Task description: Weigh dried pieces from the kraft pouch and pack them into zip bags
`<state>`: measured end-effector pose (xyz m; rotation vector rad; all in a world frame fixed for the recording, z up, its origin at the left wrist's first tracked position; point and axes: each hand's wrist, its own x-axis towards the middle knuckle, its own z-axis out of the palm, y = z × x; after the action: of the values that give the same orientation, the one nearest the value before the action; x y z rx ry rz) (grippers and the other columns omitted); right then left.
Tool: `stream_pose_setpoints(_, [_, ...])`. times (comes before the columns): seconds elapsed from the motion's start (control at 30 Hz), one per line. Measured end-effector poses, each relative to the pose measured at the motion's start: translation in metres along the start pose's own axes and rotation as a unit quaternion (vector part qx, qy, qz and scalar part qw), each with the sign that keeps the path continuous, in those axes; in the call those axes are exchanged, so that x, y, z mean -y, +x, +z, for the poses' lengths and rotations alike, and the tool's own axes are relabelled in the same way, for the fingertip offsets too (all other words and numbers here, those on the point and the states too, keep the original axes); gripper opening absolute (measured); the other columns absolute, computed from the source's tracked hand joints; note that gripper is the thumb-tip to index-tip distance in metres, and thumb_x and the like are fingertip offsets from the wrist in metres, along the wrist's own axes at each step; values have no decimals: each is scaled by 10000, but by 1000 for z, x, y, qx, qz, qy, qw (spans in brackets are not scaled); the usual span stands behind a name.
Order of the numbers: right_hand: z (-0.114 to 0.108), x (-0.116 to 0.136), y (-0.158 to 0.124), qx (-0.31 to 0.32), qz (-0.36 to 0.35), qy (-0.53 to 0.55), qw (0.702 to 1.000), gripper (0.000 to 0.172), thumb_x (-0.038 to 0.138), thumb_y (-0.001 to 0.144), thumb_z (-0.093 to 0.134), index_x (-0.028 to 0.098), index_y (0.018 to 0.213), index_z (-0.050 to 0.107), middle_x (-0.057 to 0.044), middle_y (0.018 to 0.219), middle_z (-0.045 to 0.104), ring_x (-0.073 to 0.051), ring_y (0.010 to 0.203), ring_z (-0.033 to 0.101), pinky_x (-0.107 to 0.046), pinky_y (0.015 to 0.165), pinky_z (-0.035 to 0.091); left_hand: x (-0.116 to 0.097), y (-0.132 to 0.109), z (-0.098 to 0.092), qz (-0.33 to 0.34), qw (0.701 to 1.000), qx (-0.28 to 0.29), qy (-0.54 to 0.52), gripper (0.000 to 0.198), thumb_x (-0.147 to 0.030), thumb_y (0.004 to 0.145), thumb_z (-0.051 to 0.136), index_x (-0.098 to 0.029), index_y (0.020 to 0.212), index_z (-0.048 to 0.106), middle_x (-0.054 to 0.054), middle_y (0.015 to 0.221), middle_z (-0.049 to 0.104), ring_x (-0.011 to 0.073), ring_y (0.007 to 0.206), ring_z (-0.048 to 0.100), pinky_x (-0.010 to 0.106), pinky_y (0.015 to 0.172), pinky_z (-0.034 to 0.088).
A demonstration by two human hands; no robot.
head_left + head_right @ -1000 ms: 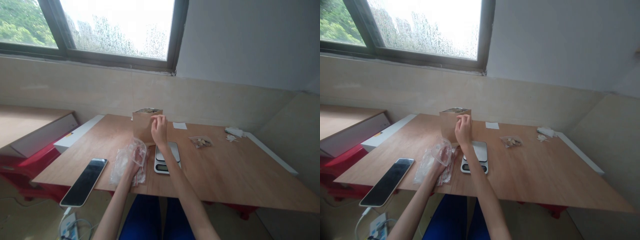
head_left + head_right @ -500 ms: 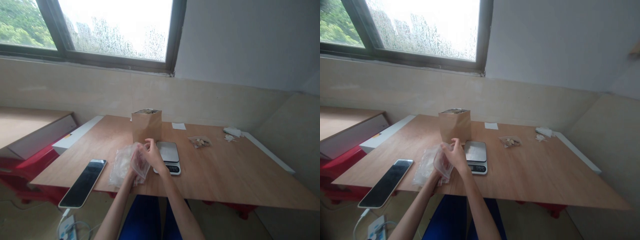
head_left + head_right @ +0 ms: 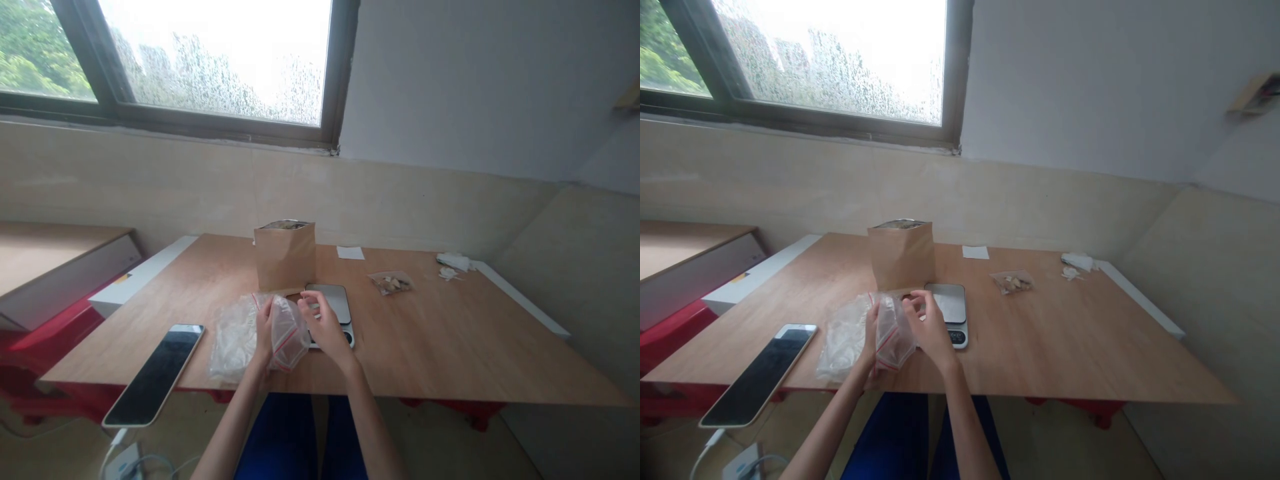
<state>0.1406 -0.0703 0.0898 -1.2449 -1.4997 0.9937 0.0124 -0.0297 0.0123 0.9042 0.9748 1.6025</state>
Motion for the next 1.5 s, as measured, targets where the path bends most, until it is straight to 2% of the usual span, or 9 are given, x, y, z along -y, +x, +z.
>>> stream_pose_setpoints(0.1, [-6, 1, -6, -3, 10, 23, 1000, 369, 498, 860, 412, 196, 1048, 508, -67, 986, 591, -179, 831, 572, -322, 750, 461, -15, 5, 9, 58, 995, -7, 81, 249, -236, 682, 637, -173, 516, 462, -51, 514, 447, 92, 515, 401, 217, 483, 312])
stream_pose_setpoints(0.3, [-10, 8, -17, 26, 1, 35, 999, 390, 455, 784, 571, 194, 1069, 513, -46, 987, 586, -155, 800, 564, -274, 691, 449, -30, 6, 14, 119, 976, -36, 177, 206, -296, 735, 523, -203, 571, 439, -51, 540, 444, 110, 511, 368, 231, 494, 297])
stream_pose_setpoints(0.47, [-15, 7, -21, 19, -5, 46, 999, 298, 445, 829, 517, 188, 974, 559, -52, 974, 600, -152, 797, 561, -277, 701, 449, -37, -10, 9, 132, 962, -90, 222, 289, -395, 804, 447, -201, 590, 438, -41, 567, 437, 113, 542, 380, 230, 530, 324])
stream_pose_setpoints(0.67, [-25, 12, -40, 107, -22, 30, 994, 375, 476, 823, 530, 220, 1097, 539, -48, 1068, 586, -168, 911, 556, -293, 782, 445, -40, -35, 11, 92, 944, -149, 281, 341, -443, 848, 379, -192, 638, 474, -33, 574, 460, 121, 559, 409, 235, 545, 332])
stream_pose_setpoints(0.9, [-24, 1, -42, 30, 12, 17, 999, 319, 409, 781, 597, 212, 1031, 561, -34, 1001, 606, -161, 835, 569, -285, 741, 462, -46, -36, 13, 87, 935, -162, 304, 337, -413, 864, 379, -194, 633, 491, -44, 543, 427, 112, 531, 408, 225, 540, 318])
stream_pose_setpoints(1.03, [-17, -11, -42, -52, 7, 52, 997, 223, 398, 820, 537, 180, 838, 581, -24, 808, 613, -154, 751, 568, -270, 702, 459, -46, -42, 13, 78, 946, -121, 290, 347, -469, 851, 389, -194, 704, 541, -40, 544, 446, 118, 523, 420, 226, 522, 332])
stream_pose_setpoints(1.2, [-17, -18, -43, -120, 12, 81, 989, 274, 436, 819, 533, 172, 835, 605, -30, 787, 630, -151, 732, 579, -252, 688, 456, -44, -49, 14, 65, 956, 15, 284, 434, -529, 849, 351, -177, 837, 605, 1, 626, 537, 149, 593, 498, 242, 533, 376])
stream_pose_setpoints(1.4, [-22, -14, -47, -134, 7, 68, 989, 283, 446, 828, 518, 175, 839, 599, -21, 758, 618, -148, 708, 572, -243, 655, 453, -48, -54, 20, 118, 956, 122, 237, 413, -530, 839, 373, -182, 863, 593, 21, 787, 600, 131, 629, 523, 229, 559, 406])
stream_pose_setpoints(1.5, [-22, -11, -49, -135, 6, 67, 989, 288, 454, 829, 514, 177, 827, 590, -15, 736, 604, -146, 692, 564, -238, 638, 446, -51, -57, 24, 120, 955, 140, 232, 354, -511, 806, 461, -181, 846, 582, 0, 716, 566, 108, 566, 489, 209, 503, 381])
